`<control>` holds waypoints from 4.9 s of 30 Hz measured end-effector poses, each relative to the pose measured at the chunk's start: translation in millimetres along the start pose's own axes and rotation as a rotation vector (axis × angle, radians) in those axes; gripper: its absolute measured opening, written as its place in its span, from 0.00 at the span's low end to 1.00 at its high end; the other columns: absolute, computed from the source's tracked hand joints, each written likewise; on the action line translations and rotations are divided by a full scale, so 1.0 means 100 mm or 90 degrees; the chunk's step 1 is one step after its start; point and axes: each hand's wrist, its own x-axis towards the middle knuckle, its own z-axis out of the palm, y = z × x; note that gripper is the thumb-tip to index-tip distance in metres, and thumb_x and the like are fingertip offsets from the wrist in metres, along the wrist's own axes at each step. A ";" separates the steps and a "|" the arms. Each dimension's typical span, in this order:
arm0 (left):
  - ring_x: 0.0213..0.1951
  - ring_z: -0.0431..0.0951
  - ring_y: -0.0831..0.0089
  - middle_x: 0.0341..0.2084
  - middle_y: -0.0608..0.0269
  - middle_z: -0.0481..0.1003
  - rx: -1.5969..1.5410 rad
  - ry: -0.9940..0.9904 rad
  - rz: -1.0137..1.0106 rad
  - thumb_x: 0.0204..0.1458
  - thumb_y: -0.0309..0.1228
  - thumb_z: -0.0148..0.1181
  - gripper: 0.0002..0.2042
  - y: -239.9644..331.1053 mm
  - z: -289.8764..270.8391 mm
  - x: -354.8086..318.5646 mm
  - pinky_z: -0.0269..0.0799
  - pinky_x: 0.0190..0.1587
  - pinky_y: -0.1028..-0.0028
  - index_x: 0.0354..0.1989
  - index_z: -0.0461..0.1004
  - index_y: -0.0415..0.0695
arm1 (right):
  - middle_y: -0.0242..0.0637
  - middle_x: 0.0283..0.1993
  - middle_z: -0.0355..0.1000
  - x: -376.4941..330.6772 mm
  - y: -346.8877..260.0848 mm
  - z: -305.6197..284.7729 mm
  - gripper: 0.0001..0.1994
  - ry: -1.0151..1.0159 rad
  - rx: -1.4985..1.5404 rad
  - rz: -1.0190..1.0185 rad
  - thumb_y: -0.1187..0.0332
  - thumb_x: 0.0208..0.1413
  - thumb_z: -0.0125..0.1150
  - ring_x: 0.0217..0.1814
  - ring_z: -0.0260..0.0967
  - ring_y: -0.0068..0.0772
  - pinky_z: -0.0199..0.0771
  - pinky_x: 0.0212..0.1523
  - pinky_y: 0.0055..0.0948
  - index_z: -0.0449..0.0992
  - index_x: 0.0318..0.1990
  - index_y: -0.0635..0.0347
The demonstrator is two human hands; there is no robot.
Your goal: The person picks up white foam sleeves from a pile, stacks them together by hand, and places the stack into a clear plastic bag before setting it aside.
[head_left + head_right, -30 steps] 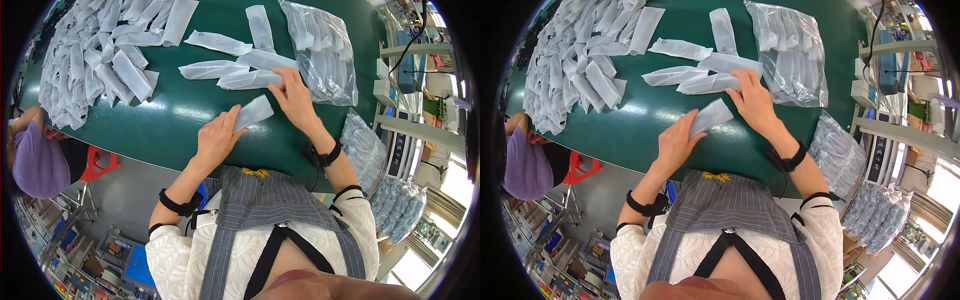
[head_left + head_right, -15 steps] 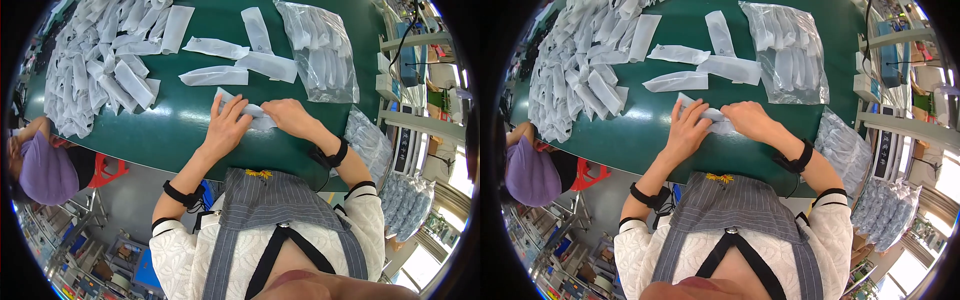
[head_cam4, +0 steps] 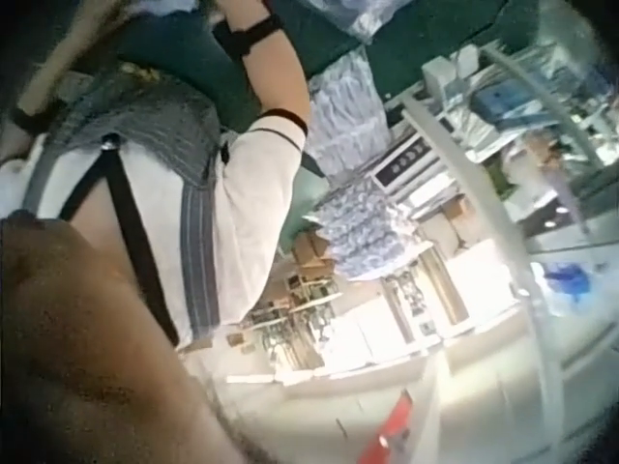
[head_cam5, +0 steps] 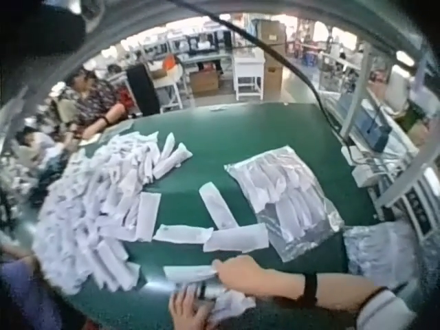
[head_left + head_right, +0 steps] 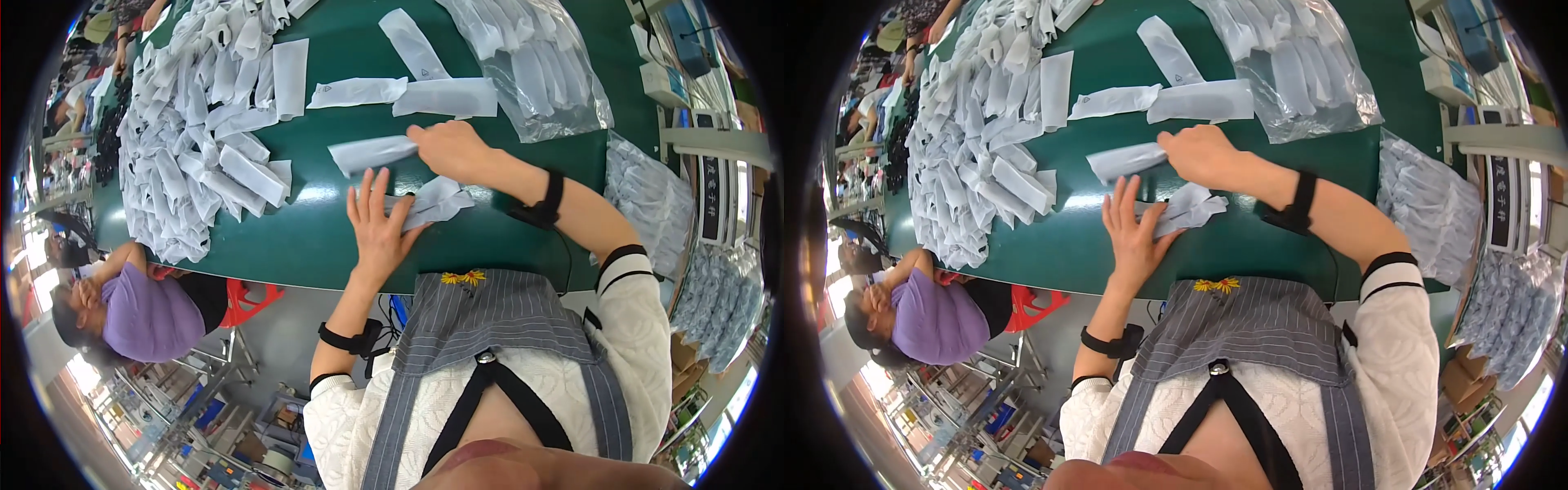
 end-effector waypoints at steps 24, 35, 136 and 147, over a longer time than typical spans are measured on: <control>0.51 0.68 0.58 0.51 0.54 0.68 -0.067 -0.107 0.206 0.32 0.47 0.73 0.31 -0.04 0.18 0.31 0.50 0.61 0.48 0.45 0.72 0.43 | 0.47 0.37 0.70 -0.57 0.57 -0.10 0.09 -0.164 0.104 -0.112 0.71 0.56 0.49 0.40 0.70 0.54 0.73 0.38 0.46 0.69 0.44 0.59; 0.54 0.66 0.53 0.53 0.51 0.67 -0.027 -0.121 0.058 0.34 0.48 0.72 0.40 0.15 0.20 0.03 0.51 0.61 0.49 0.55 0.64 0.40 | 0.55 0.35 0.73 0.83 0.15 0.15 0.11 0.247 -0.046 -0.072 0.73 0.49 0.54 0.39 0.75 0.49 0.76 0.32 0.43 0.69 0.40 0.67; 0.53 0.67 0.53 0.52 0.51 0.67 0.206 0.204 -0.165 0.49 0.24 0.55 0.19 -0.99 0.08 0.93 0.62 0.54 0.58 0.51 0.69 0.43 | 0.37 0.31 0.73 0.30 0.61 0.13 0.15 0.257 0.345 0.089 0.60 0.59 0.55 0.29 0.70 0.26 0.70 0.31 0.25 0.71 0.41 0.65; 0.41 0.74 0.62 0.38 0.55 0.75 -0.221 0.366 -0.159 0.52 0.21 0.52 0.05 -1.24 -0.51 1.25 0.68 0.43 0.67 0.37 0.70 0.39 | 0.35 0.35 0.70 -0.19 0.23 -0.05 0.10 0.328 0.741 0.108 0.66 0.63 0.50 0.34 0.69 0.22 0.75 0.38 0.23 0.68 0.36 0.66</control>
